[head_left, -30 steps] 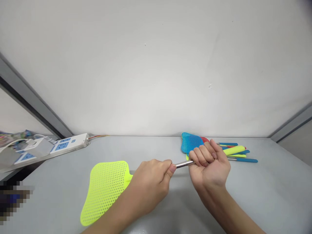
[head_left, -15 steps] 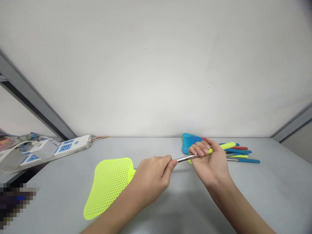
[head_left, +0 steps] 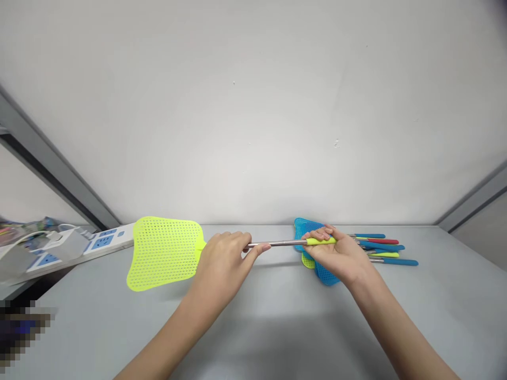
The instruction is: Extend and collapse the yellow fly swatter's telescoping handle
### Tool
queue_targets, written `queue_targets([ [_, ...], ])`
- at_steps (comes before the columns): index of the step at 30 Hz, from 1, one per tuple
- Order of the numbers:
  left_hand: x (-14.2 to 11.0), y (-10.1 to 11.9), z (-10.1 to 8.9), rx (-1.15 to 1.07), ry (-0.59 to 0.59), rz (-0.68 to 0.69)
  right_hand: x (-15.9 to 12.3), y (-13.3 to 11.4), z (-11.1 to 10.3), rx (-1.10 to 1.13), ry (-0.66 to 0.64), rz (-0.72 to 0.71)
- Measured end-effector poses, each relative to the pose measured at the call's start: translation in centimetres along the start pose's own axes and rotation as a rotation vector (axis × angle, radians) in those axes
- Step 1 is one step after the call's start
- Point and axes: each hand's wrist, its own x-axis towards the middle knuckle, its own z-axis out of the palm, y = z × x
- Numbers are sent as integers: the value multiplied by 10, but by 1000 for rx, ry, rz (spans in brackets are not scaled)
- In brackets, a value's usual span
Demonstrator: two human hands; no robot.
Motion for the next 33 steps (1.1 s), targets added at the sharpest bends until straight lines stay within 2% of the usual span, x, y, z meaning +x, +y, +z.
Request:
queue_targets([
  [3, -1, 4, 5, -2, -64, 5, 0, 2, 0, -32, 4, -98],
  [7, -7, 15, 15, -1, -114, 8, -3, 5, -1, -57, -98, -338],
  [9, -11, 22, 18, 8, -119, -26, -3, 7, -2, -55, -120, -390],
  [14, -19, 30, 14, 63, -106, -163, -2, 16, -3, -45, -143, -417],
  [18, -21, 30, 11, 42, -156, -221, -4, 22, -4, -67, -153, -435],
  [22, -21, 31, 6, 53, -158, -221, -7, 27, -6, -75, -163, -479],
  [33, -19, 29, -4, 99, -192, -240, -7, 36, -13, -46, -116, -475],
])
